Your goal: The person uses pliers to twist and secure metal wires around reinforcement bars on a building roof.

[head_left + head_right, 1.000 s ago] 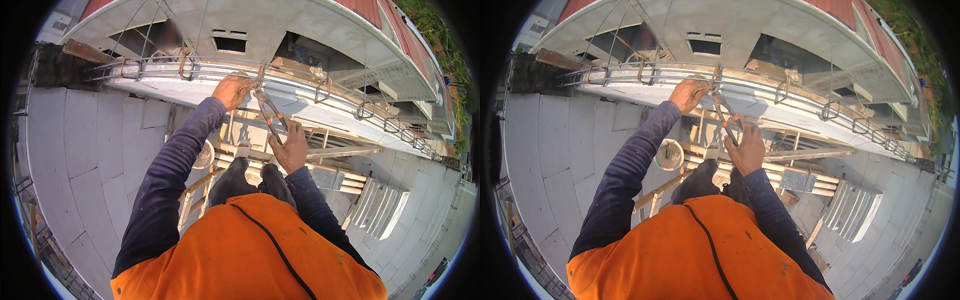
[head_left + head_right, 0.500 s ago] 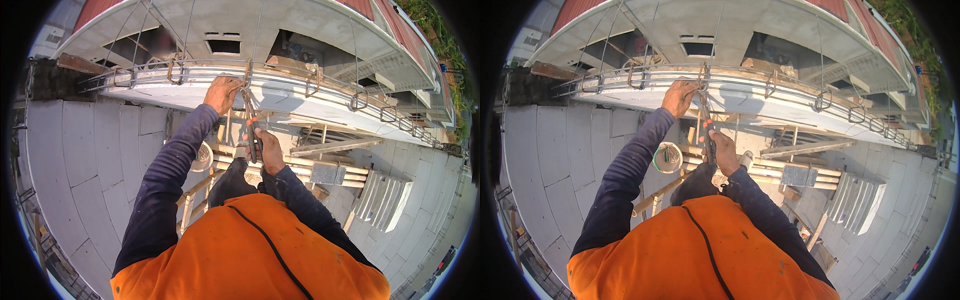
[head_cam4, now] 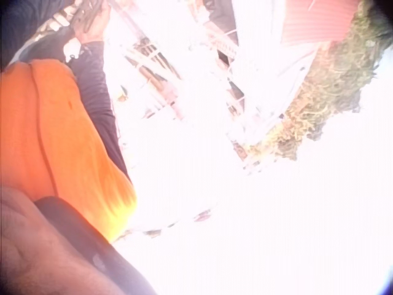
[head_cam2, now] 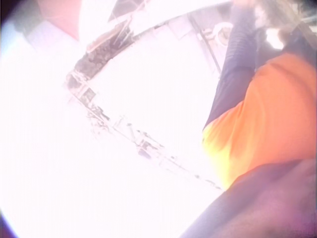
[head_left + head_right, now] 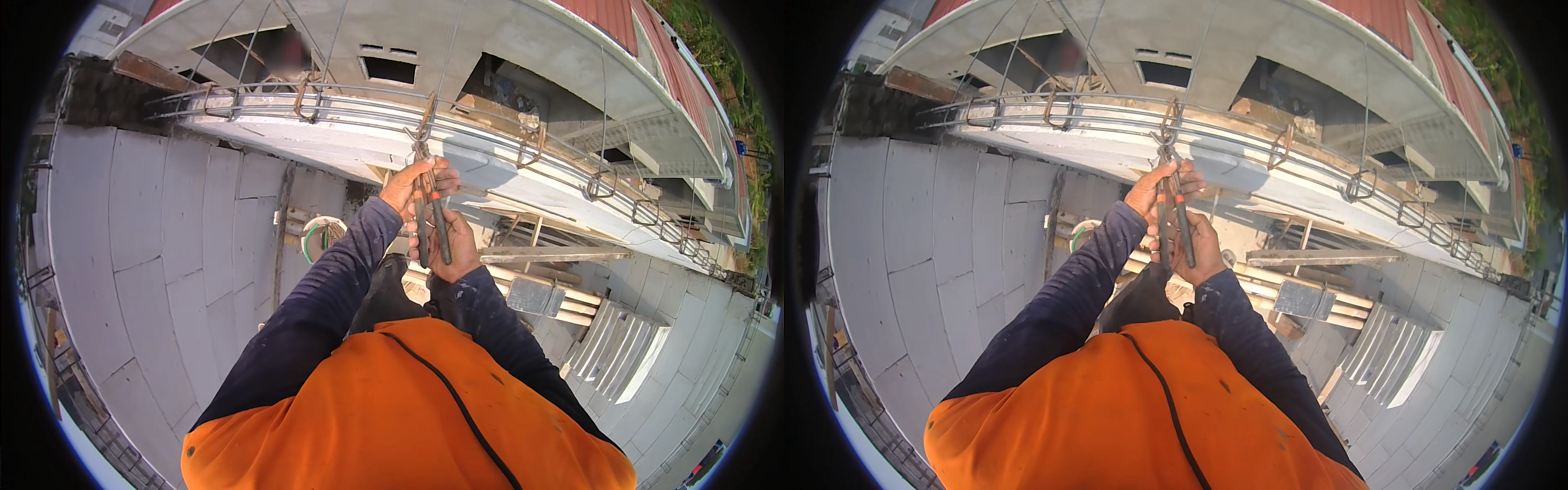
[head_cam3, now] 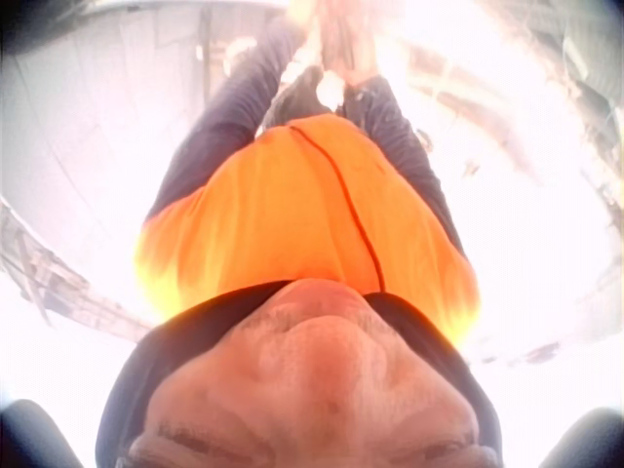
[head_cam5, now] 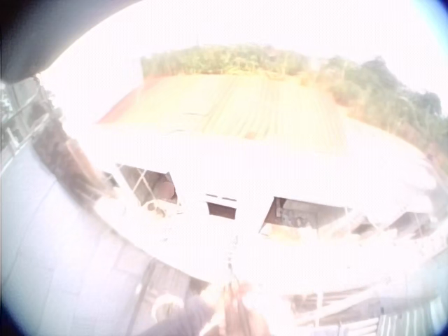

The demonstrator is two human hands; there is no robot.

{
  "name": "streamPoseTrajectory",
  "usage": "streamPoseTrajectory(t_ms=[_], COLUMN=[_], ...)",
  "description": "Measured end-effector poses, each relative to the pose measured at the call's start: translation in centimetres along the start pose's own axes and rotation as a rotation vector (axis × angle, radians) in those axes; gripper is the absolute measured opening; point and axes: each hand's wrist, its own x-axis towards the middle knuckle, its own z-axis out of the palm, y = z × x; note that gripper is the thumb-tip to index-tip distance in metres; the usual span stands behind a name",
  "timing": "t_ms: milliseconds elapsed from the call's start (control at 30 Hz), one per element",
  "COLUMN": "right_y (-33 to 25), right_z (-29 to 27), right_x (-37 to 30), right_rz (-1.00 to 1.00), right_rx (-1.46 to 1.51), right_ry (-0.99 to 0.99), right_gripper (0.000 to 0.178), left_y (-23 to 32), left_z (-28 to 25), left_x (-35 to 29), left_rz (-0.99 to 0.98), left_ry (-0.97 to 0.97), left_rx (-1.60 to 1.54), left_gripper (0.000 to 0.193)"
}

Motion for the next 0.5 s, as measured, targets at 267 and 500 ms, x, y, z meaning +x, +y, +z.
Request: streamPoseTrajectory(t_ms=[267, 500], right_y=[1.2, 1.2], right_z=[0.1, -1.1], right_x=[-1.6, -0.7], right_rz=[-0.419, -0.041], right_rx=[-1.023, -0.321], right_ry=[0.403, 0.048], right_gripper=[0.06, 0.037], left_y=[-2.4, 0.3], left_z=[1.7, 0.7], left_x=[2.3, 0.1], left_rz=[0.195, 0.018], left_ry=[0.498, 0.254], left_rx=[0.35, 0.389], left_gripper=[0.025, 0.037])
